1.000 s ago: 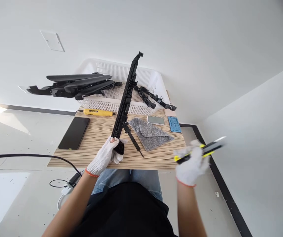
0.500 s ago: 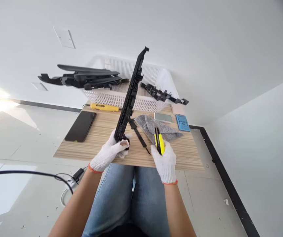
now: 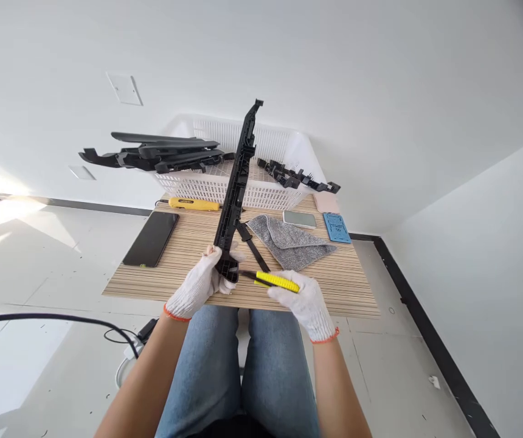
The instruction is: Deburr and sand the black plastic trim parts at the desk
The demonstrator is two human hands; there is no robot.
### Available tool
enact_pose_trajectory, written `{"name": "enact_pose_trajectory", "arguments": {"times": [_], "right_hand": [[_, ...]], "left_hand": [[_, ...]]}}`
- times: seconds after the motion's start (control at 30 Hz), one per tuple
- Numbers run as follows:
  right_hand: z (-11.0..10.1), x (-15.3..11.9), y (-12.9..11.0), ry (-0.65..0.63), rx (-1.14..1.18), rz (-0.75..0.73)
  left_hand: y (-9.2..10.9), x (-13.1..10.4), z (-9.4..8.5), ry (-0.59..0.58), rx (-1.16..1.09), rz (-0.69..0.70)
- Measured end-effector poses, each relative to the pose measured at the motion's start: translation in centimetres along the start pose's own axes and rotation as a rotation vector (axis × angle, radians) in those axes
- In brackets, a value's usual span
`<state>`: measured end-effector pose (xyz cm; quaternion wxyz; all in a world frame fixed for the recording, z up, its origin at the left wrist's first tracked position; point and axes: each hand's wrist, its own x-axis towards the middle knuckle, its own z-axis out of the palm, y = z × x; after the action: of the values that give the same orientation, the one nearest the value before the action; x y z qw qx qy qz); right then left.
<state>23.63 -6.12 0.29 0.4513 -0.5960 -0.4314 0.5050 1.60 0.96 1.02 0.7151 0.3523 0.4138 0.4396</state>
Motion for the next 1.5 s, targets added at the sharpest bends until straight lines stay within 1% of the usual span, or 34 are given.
{"name": "enact_pose_trajectory", "arguments": {"times": [0.03,0.07,0.1,0.17,0.2,0.3,0.37,0.43,0.5,0.6,0.7,0.83,0.93,1.03,1.13,1.17,1.27,1.37,1.47,1.5], "right_hand": [[0.08,0.00,-0.09,0.042,-0.012,-0.004],[0.13,0.01,-0.15,0.054,-0.016,0.001],[0.13,0.02,-0.20,0.030,-0.012,0.014],[-0.01,0.04,-0.23,-0.063,0.000,0.048],[-0.12,0.05,-0.23,-0.075,0.005,0.053],[-0.46,0.11,-0.28,-0.028,0.018,0.051],[-0.54,0.17,-0.31,-0.059,0.006,0.072],[-0.48,0.18,-0.26,-0.038,-0.022,0.067],[-0.33,0.10,-0.11,0.004,-0.042,0.045],[-0.11,-0.14,0.18,-0.031,-0.084,0.018],[-0.07,-0.24,0.20,0.040,-0.101,0.000],[-0.32,0.07,-0.18,-0.022,-0.081,0.036],[-0.50,0.29,-0.38,0.037,-0.054,0.010],[-0.60,0.38,-0.38,-0.023,-0.050,0.034],[-0.67,0.47,-0.34,0.041,-0.065,0.019],[-0.71,0.50,-0.36,0.034,-0.066,0.013],[-0.80,0.55,-0.47,-0.076,-0.085,0.017],[-0.73,0.50,-0.58,-0.017,-0.078,-0.001],[-0.58,0.46,-0.66,-0.041,-0.078,0.006],[-0.55,0.46,-0.68,-0.030,-0.078,0.005]], "left_hand": [[0.00,-0.01,0.03,-0.001,-0.021,0.007],[0.02,-0.04,0.03,-0.013,-0.030,0.010],[0.04,-0.09,-0.01,-0.036,-0.027,0.007],[0.12,-0.25,-0.16,-0.074,0.002,-0.006],[0.16,-0.33,-0.26,-0.077,0.020,-0.011],[0.26,-0.52,-0.45,-0.008,0.051,-0.013],[0.30,-0.56,-0.46,0.039,0.047,-0.006],[0.33,-0.56,-0.40,0.061,0.039,-0.001],[0.38,-0.56,-0.30,0.060,0.040,-0.005],[0.47,-0.59,-0.17,0.067,0.046,-0.010],[0.46,-0.61,-0.15,0.069,0.049,-0.011],[0.27,-0.56,-0.34,0.054,0.063,0.003],[0.26,-0.56,-0.36,0.058,0.077,0.010],[0.44,-0.62,-0.12,0.084,0.077,0.013],[0.55,-0.68,0.12,0.088,0.085,0.022],[0.53,-0.69,0.15,0.085,0.089,0.023],[0.37,-0.67,0.06,0.080,0.084,0.026],[0.24,-0.64,-0.08,0.083,0.084,0.022],[0.33,-0.63,-0.06,0.090,0.090,0.010],[0.38,-0.62,-0.02,0.094,0.090,0.005]]}}
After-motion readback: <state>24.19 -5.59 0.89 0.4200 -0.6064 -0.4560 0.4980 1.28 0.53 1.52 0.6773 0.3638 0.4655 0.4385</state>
